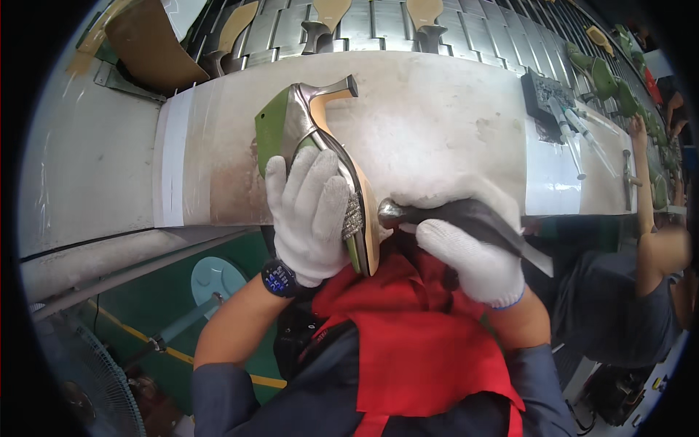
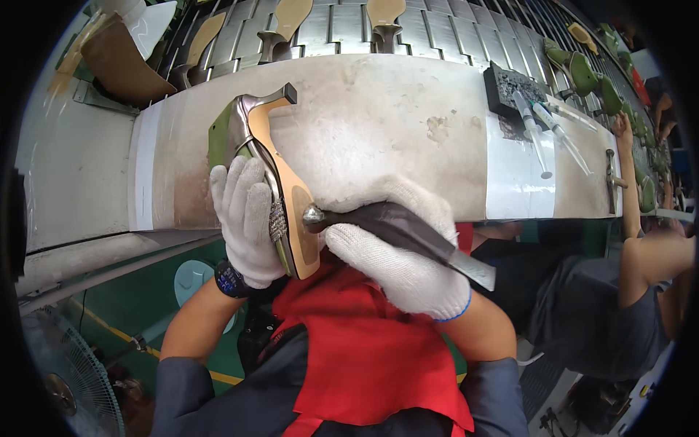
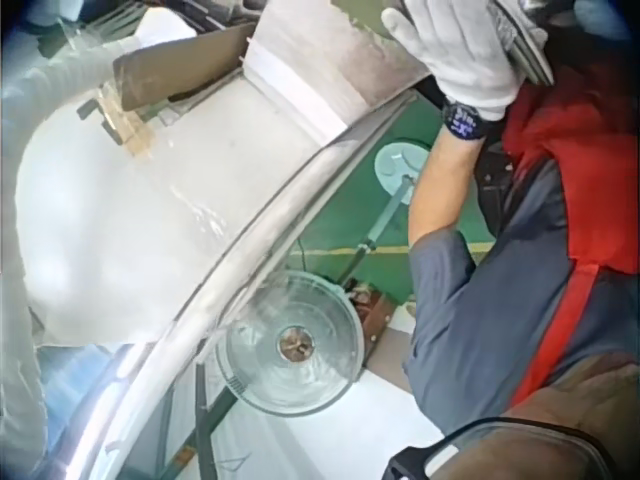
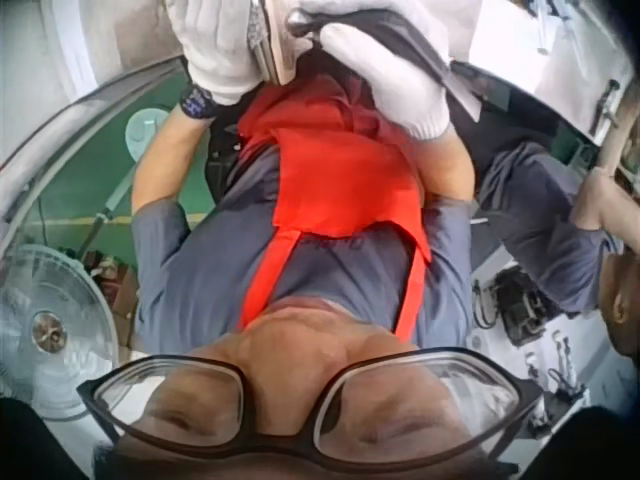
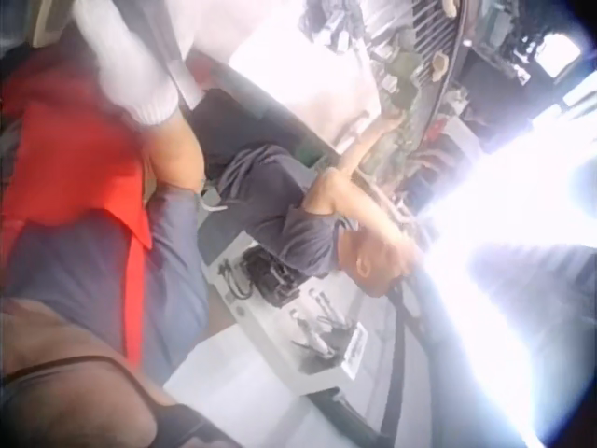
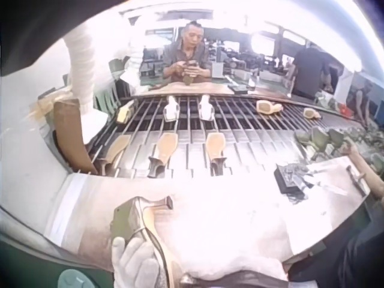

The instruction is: The person attaches shoe soles onto lasted shoe uppers by hand, hammers around the edges with a hammer, and places the assembled shoes onto a conveyor belt.

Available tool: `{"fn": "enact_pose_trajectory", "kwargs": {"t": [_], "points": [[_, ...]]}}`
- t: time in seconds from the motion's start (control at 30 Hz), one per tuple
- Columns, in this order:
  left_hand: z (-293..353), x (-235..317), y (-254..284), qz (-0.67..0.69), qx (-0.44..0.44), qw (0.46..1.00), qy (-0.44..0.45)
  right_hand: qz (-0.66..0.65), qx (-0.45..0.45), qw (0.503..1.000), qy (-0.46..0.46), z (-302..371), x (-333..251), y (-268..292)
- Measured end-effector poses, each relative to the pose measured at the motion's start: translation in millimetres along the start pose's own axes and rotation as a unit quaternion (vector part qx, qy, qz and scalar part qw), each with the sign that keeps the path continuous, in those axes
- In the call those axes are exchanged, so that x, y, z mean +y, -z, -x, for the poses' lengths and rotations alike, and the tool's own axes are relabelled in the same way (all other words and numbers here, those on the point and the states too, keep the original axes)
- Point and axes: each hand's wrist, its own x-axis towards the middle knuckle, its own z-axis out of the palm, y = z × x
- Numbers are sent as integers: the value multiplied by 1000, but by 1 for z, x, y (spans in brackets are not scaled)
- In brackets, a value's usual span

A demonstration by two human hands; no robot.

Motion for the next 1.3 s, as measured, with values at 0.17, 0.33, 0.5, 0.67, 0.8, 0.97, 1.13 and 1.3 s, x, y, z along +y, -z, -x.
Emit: {"fn": "enact_pose_trajectory", "kwargs": {"t": [0.17, 0.33, 0.5, 0.67, 0.8, 0.97, 1.13, 1.3], "points": [[-5, 2, 5, -20, -60, 998, 23, -6, -48, 995, -92, -27, -43, 8], [-12, -3, 20, 29, -141, 988, 56, 141, -196, 970, -35, -65, -49, -2], [9, 2, 11, 59, -58, 995, 50, 162, -224, 960, 36, -58, -41, -2], [4, 5, 11, 79, -57, 993, 65, 298, -241, 919, 93, -53, -50, -7], [5, 5, 12, 78, -64, 992, 74, 271, -233, 930, 88, -37, -36, -10], [5, 6, 7, 68, -47, 994, 68, 190, -143, 969, 72, -10, -24, -17], [8, 2, 6, 55, -31, 997, 49, 101, -12, 994, 45, -13, -19, -21], [12, 2, 7, 54, -28, 997, 49, 160, -61, 985, -17, -42, -48, -15]]}}
